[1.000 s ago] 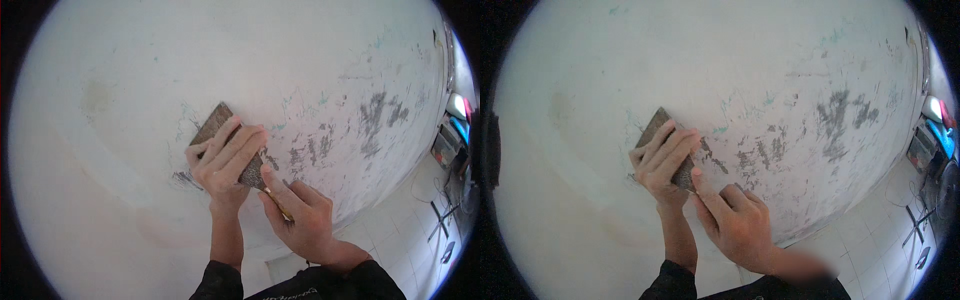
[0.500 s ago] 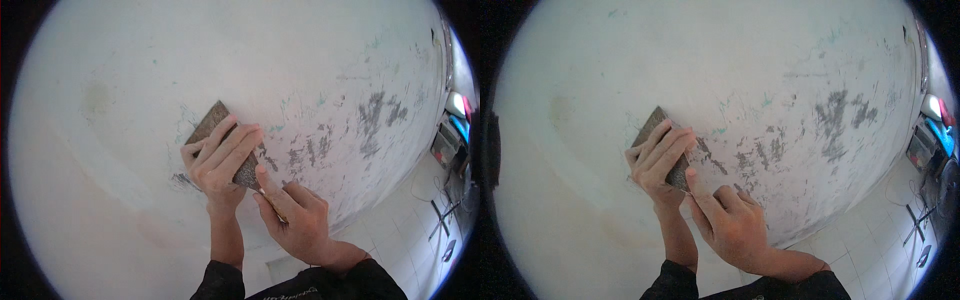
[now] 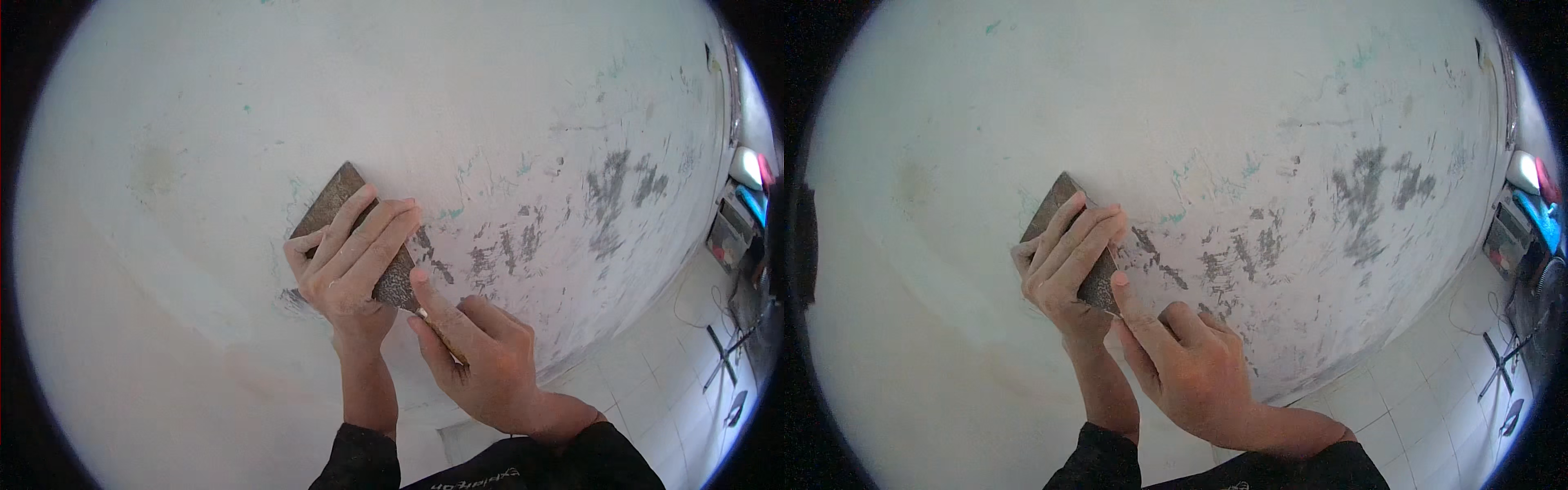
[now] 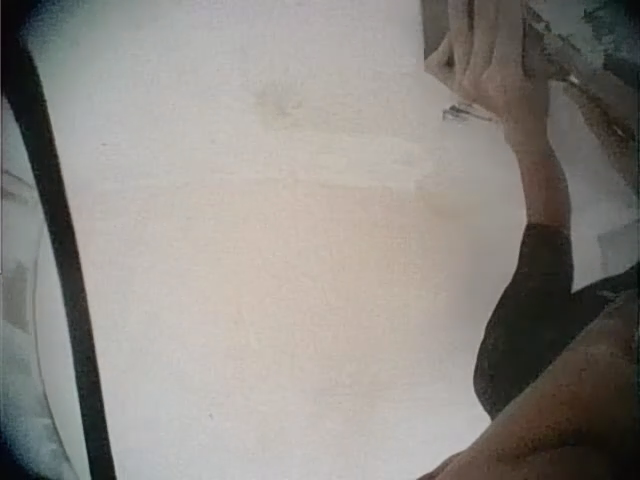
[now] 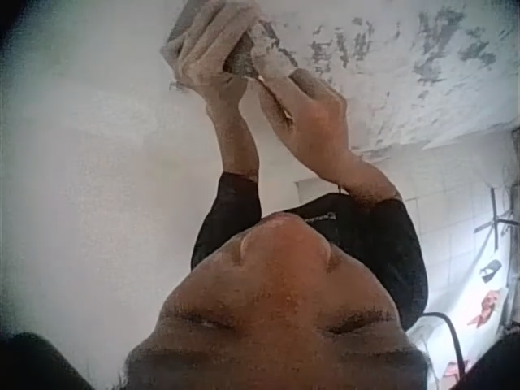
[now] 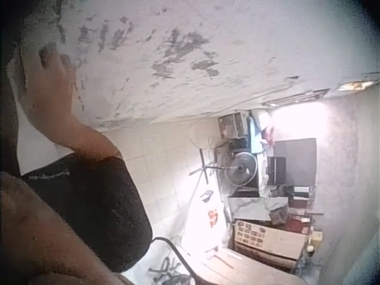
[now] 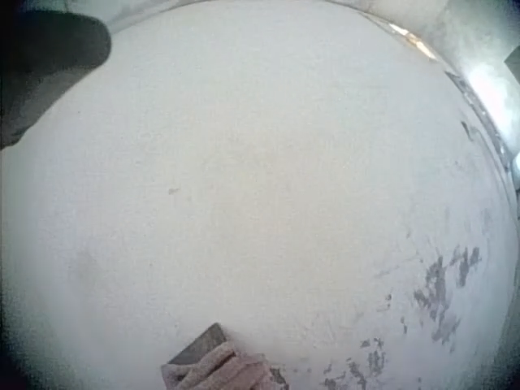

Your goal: Scraping old paint or plaster off a wall using a putty knife.

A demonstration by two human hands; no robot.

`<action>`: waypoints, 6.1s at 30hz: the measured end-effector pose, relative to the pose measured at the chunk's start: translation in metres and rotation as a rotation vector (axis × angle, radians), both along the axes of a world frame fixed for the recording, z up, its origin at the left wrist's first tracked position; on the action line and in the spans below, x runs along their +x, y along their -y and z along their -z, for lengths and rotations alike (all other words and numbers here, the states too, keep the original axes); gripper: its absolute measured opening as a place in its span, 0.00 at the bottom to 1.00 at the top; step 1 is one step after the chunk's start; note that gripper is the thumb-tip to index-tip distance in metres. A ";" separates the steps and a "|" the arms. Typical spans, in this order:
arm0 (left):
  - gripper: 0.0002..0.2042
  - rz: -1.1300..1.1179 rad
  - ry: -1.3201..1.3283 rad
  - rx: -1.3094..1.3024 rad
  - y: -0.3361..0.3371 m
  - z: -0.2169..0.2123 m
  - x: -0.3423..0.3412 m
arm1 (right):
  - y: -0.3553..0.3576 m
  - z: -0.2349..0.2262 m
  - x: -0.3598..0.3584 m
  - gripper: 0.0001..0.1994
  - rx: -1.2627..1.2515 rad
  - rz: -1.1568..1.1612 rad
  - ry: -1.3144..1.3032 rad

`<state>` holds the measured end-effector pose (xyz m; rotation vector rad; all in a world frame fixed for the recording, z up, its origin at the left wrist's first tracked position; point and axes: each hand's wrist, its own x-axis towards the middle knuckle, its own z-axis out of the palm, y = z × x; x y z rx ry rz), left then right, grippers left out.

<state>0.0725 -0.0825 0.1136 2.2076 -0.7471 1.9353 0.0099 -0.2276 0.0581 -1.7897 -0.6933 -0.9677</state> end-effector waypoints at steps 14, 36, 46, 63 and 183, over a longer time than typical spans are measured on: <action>0.09 0.000 -0.034 -0.053 0.004 -0.009 -0.003 | 0.004 -0.013 -0.004 0.25 0.000 0.007 0.002; 0.32 -0.148 -0.095 -0.001 0.001 0.004 -0.030 | 0.081 0.056 -0.049 0.25 0.060 0.151 -0.154; 0.39 -0.391 -0.215 0.082 0.069 0.090 0.052 | 0.197 0.120 -0.125 0.22 0.380 0.267 -0.647; 0.43 0.251 -2.171 0.299 0.170 0.380 -0.060 | 0.332 0.183 -0.217 0.23 0.771 0.238 -0.869; 0.28 -0.425 -0.165 -0.417 0.435 0.053 0.101 | 0.439 -0.055 0.182 0.23 -0.585 -0.239 0.166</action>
